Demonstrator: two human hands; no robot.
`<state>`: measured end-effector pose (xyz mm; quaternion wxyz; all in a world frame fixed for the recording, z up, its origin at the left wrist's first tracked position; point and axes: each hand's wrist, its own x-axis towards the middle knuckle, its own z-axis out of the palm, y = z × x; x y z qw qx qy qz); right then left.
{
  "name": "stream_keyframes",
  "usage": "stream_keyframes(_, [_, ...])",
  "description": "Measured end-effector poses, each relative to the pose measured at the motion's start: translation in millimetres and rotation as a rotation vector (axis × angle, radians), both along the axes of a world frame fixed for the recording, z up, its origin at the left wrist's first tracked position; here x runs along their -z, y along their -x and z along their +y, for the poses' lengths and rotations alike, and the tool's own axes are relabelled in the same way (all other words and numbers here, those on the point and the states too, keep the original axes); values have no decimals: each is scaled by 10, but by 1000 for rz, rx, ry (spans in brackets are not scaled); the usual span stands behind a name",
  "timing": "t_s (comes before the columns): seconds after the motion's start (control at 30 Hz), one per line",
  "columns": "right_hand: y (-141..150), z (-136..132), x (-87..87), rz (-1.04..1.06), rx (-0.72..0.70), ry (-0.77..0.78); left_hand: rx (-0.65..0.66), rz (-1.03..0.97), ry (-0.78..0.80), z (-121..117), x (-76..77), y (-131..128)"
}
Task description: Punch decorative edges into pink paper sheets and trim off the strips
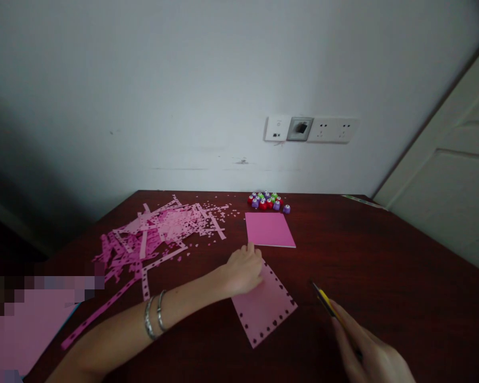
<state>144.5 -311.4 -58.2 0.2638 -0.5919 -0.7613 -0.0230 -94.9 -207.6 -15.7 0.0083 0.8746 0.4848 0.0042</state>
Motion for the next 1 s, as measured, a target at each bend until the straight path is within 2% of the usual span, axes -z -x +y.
stream_keyframes(0.07, [14,12,13,3,9,1,104,2,-87,-46,-28,38])
stream_keyframes(0.1, [22,17,13,6,11,2,223,0,-108,-72,-55,62])
stream_keyframes(0.2, [40,25,-8,15,-3,1,649,-21,-39,-136,-153,175])
stream_keyframes(0.27, [43,24,-26,19,-19,-6,762,-33,20,-153,-189,275])
stream_keyframes(0.4, [31,21,-33,30,-30,-16,684,-35,91,-148,-133,426])
stream_keyframes(0.5, [24,37,-10,44,-15,-12,591,-26,81,-172,-50,417])
stream_keyframes(0.7, [84,148,-67,86,56,12,436,12,-60,-258,63,136])
stream_keyframes(0.87, [173,281,-253,109,60,83,401,-15,-110,-182,182,-96])
stream_keyframes(1.0, [196,426,-308,142,4,186,405,-61,-74,-61,267,-170])
